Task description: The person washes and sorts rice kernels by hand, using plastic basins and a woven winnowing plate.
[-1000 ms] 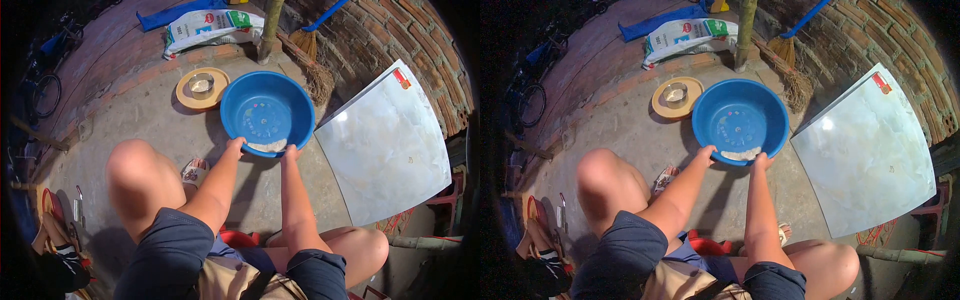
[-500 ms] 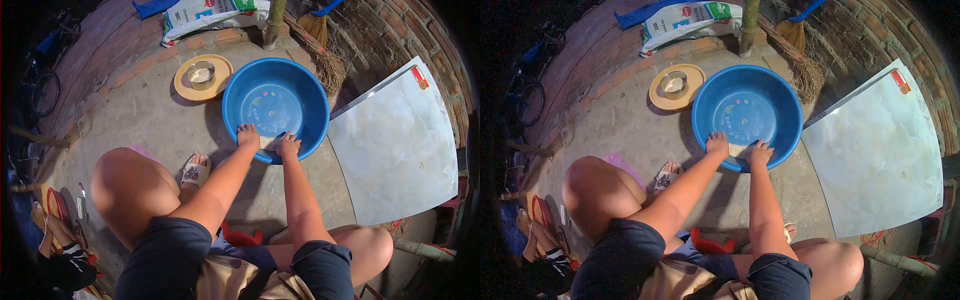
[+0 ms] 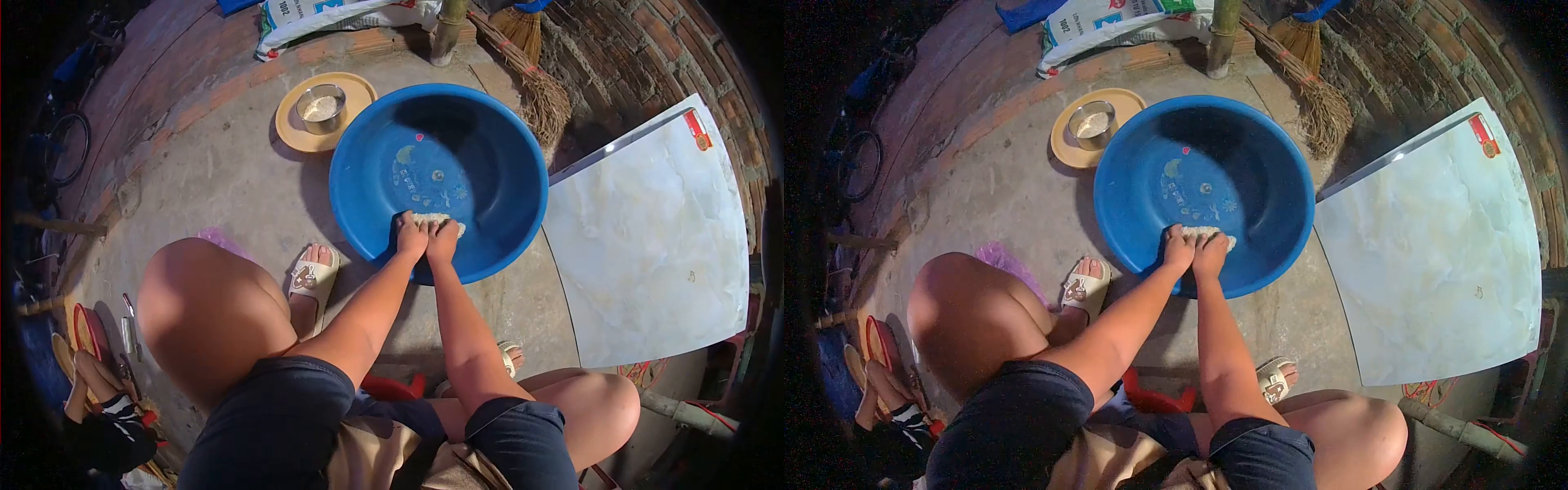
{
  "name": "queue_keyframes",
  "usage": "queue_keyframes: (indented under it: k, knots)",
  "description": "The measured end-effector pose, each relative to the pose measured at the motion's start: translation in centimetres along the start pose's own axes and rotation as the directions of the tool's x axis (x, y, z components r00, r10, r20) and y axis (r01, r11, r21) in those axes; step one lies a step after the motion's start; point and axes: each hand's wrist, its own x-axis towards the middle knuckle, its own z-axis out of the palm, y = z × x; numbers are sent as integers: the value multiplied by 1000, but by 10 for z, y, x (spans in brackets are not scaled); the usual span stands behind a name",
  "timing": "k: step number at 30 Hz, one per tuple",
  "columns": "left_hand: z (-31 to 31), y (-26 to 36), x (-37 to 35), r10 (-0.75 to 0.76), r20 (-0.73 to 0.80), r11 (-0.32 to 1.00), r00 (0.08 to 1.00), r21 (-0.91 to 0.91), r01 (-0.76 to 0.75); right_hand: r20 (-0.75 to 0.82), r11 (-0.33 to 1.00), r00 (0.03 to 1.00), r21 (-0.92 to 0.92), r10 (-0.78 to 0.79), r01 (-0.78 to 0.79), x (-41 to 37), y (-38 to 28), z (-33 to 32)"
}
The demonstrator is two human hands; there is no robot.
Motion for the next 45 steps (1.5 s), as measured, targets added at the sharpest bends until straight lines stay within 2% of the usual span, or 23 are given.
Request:
queue_keyframes:
  k: [2,3,7,8,9,10,11,12,13,15,16,18,23,24,26,27,29,34,36,37,40,42,45]
  knots:
    - [2,0,6,-58,47,996,997,-70,61,30,999,999,49,12,-13,1,11,14]
    - [-1,3,6,-145,136,946,980,-271,177,60,995,998,97,22,-28,1,13,17]
    - [-7,11,2,-289,309,610,906,-670,423,146,949,979,262,141,-176,5,17,23]
    - [-7,12,1,-317,343,430,884,-779,456,225,822,936,452,272,-348,7,18,23]
    - [-3,6,6,-314,344,427,885,-781,455,327,630,868,598,373,-496,10,18,23]
    - [4,-4,12,-267,409,260,873,-841,474,325,634,869,595,372,-494,11,15,19]
    - [12,-12,19,-207,463,86,862,-869,488,395,499,835,672,384,-548,12,11,15]
    - [7,-5,17,-205,465,81,861,-869,488,467,350,797,725,382,-593,12,8,14]
    - [-1,6,12,-196,501,-1,843,-860,511,467,355,797,723,383,-593,14,7,16]
    - [-3,10,18,-203,514,-68,834,-857,512,534,72,788,812,307,-579,18,0,25]
    - [-7,14,17,-202,513,-73,835,-858,509,535,77,788,811,304,-580,16,-11,18]
    - [-13,17,20,-235,543,-162,806,-840,518,425,421,857,748,290,-513,14,-29,6]
    - [-6,10,42,-306,470,-19,828,-872,489,274,611,960,752,49,-246,21,-36,11]
    - [-5,12,45,-388,431,93,815,-861,499,266,601,963,766,29,-230,22,-40,10]
    - [18,-11,72,-352,270,451,896,-790,415,111,790,992,612,-53,-26,27,-47,6]
    - [7,8,61,-340,195,503,920,-789,353,102,780,992,626,-67,-12,30,-52,4]
    - [-5,31,52,-272,0,734,962,-646,207,-70,813,996,582,57,-6,35,-59,-2]
    - [-9,59,61,-268,-38,812,963,-547,204,-151,930,975,354,164,-101,58,-26,12]
    - [-11,68,54,50,-106,994,993,-91,-60,-284,951,948,305,140,-49,55,-18,18]
    - [-8,69,51,37,-24,998,999,-43,-38,-120,921,967,350,224,-170,56,-14,15]
    - [-12,59,48,57,90,971,994,225,-76,-94,856,918,408,384,-316,57,-6,21]
    - [-14,56,40,3,70,970,998,241,-20,-89,855,912,394,400,-337,54,1,25]
    - [-27,63,35,141,-128,989,982,64,-134,-85,905,915,208,394,-371,45,1,30]
